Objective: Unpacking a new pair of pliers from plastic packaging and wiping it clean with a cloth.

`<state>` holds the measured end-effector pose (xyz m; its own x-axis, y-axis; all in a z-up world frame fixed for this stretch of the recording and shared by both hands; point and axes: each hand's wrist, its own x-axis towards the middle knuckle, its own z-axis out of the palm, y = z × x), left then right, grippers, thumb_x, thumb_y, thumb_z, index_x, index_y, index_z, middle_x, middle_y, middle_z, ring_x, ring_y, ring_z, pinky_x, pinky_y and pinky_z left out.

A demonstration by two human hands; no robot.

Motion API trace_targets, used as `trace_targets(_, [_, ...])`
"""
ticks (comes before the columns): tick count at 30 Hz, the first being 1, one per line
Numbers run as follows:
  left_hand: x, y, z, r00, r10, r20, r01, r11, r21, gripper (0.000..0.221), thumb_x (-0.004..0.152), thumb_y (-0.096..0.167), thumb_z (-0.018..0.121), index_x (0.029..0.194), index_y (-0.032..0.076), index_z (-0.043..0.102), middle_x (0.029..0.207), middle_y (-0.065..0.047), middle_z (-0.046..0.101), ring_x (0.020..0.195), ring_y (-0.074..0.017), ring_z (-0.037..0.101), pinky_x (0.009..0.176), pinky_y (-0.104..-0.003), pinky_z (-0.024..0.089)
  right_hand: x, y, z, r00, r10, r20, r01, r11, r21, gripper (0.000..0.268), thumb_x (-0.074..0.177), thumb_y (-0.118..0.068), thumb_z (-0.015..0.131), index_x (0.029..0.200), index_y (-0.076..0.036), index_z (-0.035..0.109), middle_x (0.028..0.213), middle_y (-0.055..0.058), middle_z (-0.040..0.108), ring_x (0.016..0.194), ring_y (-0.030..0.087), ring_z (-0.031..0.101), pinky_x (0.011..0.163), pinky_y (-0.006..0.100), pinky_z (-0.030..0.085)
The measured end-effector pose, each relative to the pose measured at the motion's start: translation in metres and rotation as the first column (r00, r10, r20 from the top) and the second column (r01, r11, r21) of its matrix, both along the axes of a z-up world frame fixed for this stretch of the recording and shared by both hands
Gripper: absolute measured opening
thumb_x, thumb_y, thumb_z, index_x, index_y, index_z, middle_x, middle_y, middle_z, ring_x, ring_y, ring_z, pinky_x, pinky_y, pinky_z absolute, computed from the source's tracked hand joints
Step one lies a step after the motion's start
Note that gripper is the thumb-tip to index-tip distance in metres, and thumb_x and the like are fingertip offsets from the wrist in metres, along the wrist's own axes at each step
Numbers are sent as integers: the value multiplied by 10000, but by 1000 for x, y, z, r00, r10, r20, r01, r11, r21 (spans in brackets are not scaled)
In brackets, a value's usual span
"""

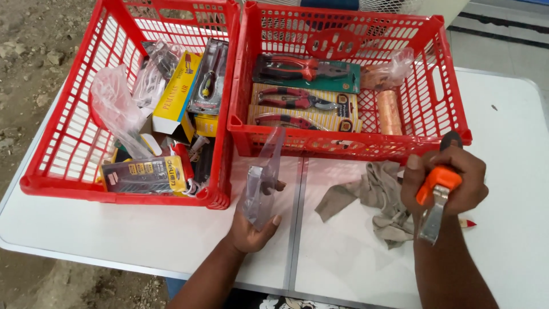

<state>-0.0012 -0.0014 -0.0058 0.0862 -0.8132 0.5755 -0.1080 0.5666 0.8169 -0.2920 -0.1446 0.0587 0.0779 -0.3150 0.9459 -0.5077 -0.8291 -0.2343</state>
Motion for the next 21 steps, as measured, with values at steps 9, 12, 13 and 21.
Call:
trace_targets(9, [1,0,-4,999,8,35,-7,999,-43,452,995,296,592,1329,44,422,1231,-157,558,1172,-307,585,999,-415,504,-22,-8,28,894,-144,-424,-38,920,-391,236,948,-115,855,878,-2,660,732,203,704,623,393,673,567,442,484])
trace_targets(12, [1,-6,-4,1000,11,-6,-12,995,-94,351,990,245,587,1235,68,408,1180,-157,504,1138,-321,584,997,-466,520,-22,-13,30,864,-208,-459,5,915,-404,230,970,-130,858,867,-35,675,715,148,704,635,356,683,574,425,478])
trace_targets(13, [1,-7,-3,1000,5,-30,-9,992,-125,281,986,214,586,1158,84,405,1130,-145,449,1125,-333,586,1011,-516,548,-24,-15,29,864,-200,-461,3,919,-394,235,971,-149,860,868,-41,679,716,142,707,656,355,707,574,411,473])
trace_targets(21, [2,-3,3,998,46,42,-43,998,-50,429,969,310,618,1267,48,454,1201,-167,588,1112,-296,618,904,-383,490,-15,11,38,763,-201,-614,97,975,-198,248,1006,-307,876,978,-82,775,727,84,667,673,269,640,607,380,466])
